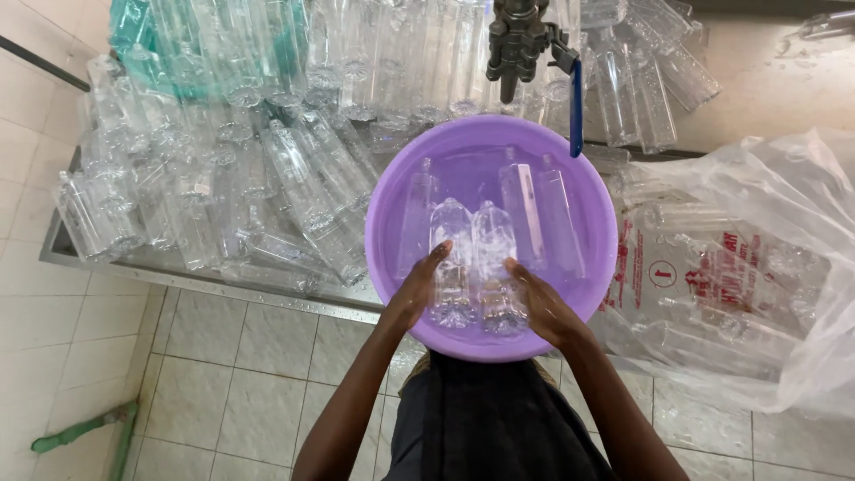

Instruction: The person takes clear plastic bottles from a large plastic bag and places them into a purple basin filled with water. They agitate the bottles in the water by hand, then lift them out and place them onto a metal tray next to the sink.

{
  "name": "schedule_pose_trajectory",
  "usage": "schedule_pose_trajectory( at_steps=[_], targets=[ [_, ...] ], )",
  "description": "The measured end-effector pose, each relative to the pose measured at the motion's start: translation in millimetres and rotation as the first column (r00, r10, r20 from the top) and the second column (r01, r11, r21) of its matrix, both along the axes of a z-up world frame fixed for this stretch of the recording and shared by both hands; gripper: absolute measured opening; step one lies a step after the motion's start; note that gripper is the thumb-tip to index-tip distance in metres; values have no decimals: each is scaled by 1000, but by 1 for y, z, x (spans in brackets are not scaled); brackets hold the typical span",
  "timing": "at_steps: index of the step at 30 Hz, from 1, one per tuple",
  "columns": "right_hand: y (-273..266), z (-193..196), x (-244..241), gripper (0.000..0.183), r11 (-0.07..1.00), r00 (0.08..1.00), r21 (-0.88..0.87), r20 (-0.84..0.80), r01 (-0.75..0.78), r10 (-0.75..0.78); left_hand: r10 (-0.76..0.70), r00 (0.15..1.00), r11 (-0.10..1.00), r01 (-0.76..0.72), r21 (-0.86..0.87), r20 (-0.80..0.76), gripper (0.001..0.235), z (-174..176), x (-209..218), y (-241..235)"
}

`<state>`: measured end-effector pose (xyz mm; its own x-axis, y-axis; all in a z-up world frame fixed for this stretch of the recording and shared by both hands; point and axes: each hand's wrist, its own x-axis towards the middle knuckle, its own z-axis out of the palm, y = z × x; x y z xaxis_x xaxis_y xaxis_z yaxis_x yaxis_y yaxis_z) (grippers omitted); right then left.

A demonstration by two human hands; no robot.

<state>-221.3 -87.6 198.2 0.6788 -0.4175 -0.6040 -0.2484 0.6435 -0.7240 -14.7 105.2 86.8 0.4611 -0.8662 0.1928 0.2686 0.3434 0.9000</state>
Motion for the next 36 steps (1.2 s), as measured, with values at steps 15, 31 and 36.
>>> schedule_pose_trajectory(
  at_steps=[15,31,36],
  targets=[
    [-27,40,-85,52,-185,921,-979,-148,-86,359,237,951,650,-3,760,-200,144,292,-68,-30],
    [-13,98,-110,93,280,864,-959,101,-47,492,307,918,753,-71,655,-253,103,292,-84,-33],
    [2,134,-24,85,954,981,-293,192,58,-1,326,883,685,27,729,-339,112,248,-47,-68]
  ],
)
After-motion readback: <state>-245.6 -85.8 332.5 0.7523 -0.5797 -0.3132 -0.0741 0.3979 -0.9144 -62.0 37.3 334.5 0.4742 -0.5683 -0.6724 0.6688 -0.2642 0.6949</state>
